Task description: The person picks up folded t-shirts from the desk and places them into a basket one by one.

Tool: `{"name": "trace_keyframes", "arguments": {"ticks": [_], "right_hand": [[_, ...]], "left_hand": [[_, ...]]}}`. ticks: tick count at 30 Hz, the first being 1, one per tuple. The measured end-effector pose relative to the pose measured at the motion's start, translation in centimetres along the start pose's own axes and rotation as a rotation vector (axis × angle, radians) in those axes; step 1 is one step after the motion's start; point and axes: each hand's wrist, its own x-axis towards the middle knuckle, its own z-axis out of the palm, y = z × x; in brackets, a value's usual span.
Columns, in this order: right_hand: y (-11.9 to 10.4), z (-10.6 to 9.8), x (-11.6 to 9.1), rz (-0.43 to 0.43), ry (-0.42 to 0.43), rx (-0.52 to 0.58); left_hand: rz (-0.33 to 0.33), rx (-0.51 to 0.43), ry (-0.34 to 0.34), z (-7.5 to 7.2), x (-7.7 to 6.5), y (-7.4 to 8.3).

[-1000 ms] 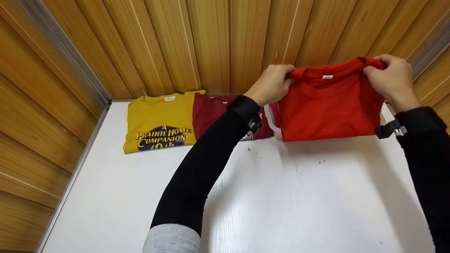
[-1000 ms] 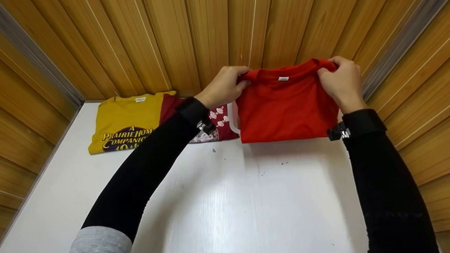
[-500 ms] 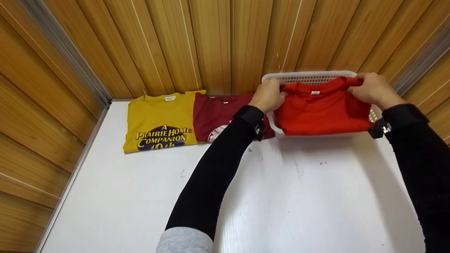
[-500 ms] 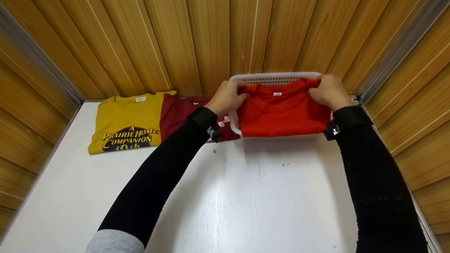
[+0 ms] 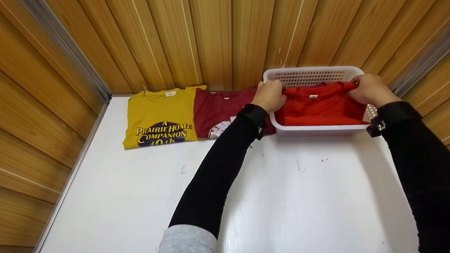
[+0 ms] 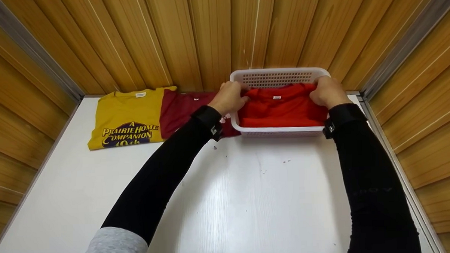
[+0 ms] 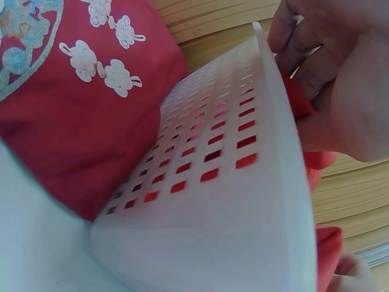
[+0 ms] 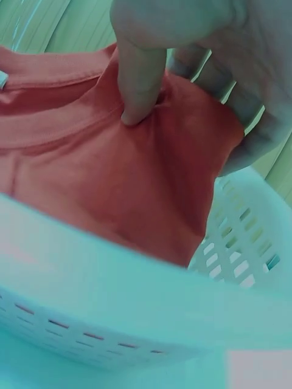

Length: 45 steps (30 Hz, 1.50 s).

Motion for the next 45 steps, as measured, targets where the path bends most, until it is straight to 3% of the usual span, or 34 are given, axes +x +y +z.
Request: {"name": "trace_keyframes", "arguments": {"ticks": [14, 22, 28, 39, 45], "right_hand": [[-1.5, 0.5, -0.1, 0.099, 0.13, 0.183], [-1.9, 1.0, 0.1, 0.098, 0.203, 0.186], [-2.0, 1.3, 1.0, 0.057, 0.264, 0.144], [-1.2, 1.6, 1.1, 0.06, 0.228, 0.131], [-1.2, 1.4, 1.0, 0.111, 0.068, 0.101]], "left_hand": [[-0.057, -0.091, 0.03, -0.2, 0.0, -0.1], [-0.042, -0.117, 0.065, 0.0, 0.2, -0.2], [-0.087, -0.188, 0.113, 0.1, 0.9, -0.3], [-0.079, -0.137, 0.156, 0.7, 1.4, -0.2], [-0.045, -0.016, 0.129, 0.2, 1.5, 0.3]]}}
